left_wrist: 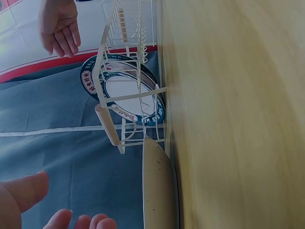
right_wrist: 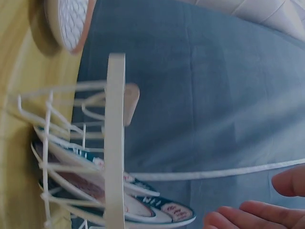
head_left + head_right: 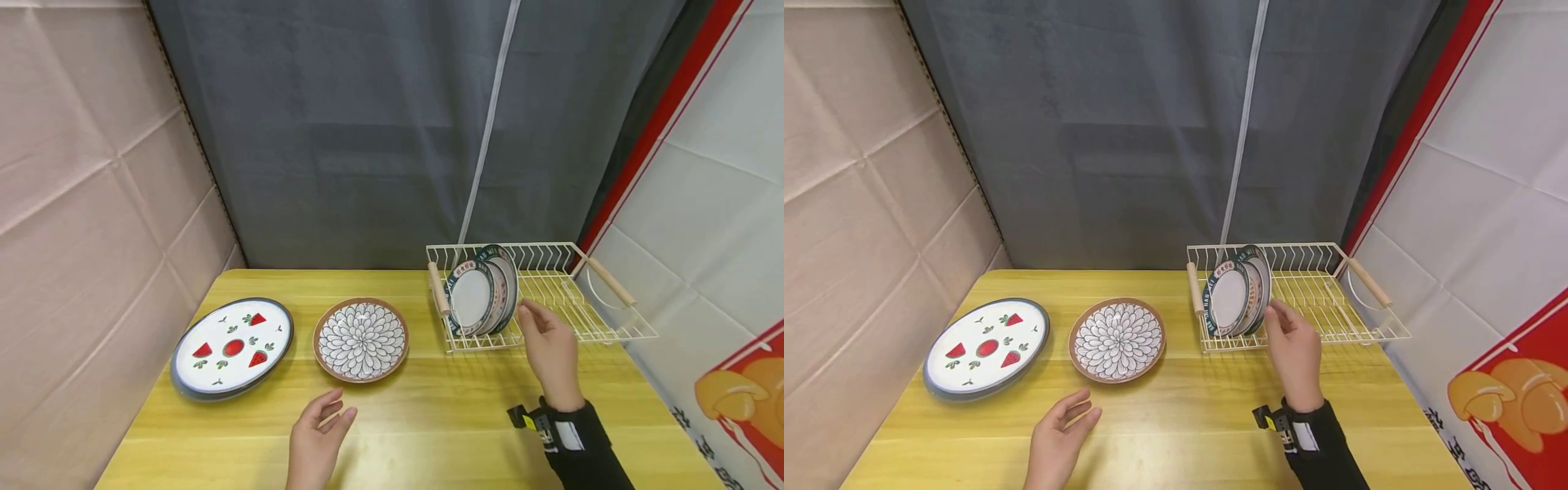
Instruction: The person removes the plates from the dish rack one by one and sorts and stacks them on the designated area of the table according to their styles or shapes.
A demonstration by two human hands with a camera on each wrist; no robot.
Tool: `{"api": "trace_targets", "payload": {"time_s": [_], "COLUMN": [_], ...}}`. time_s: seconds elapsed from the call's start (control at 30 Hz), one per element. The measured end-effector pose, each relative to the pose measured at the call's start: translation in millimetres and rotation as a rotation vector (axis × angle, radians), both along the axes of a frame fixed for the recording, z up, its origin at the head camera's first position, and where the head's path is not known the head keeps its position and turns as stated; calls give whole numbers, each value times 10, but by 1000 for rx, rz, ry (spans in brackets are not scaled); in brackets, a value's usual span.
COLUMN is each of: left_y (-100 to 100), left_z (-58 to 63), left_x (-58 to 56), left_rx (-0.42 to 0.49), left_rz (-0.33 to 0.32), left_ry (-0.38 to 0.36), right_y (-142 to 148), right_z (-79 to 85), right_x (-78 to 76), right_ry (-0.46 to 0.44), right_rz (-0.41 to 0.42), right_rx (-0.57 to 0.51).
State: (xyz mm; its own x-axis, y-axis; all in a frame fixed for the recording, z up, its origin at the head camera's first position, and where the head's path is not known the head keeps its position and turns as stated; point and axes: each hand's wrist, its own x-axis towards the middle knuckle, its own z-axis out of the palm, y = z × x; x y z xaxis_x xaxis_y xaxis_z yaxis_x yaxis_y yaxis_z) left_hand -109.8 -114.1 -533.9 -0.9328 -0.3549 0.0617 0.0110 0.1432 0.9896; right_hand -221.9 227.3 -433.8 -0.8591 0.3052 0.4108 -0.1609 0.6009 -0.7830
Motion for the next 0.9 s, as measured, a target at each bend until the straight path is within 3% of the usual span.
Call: {"api": "trace_targets", "payload": {"time_s": [0.27,0.53,0.9], "left_y": [34,41,54], "left_z": [-6,-44,-62], "left_x": [4,10,13], "left_rx": [17,22,27], "left_rz": [-8,-9,-29], "left_ry": [-14,-19,-35], "right_y": [59,108,83], "right_z": [69,-17,-190], "right_x": [-329,-587,-701], "right_ry": [-19,-152,3], "right_rz": [-28,6,-32], "right_rx": [82,171,346]}}
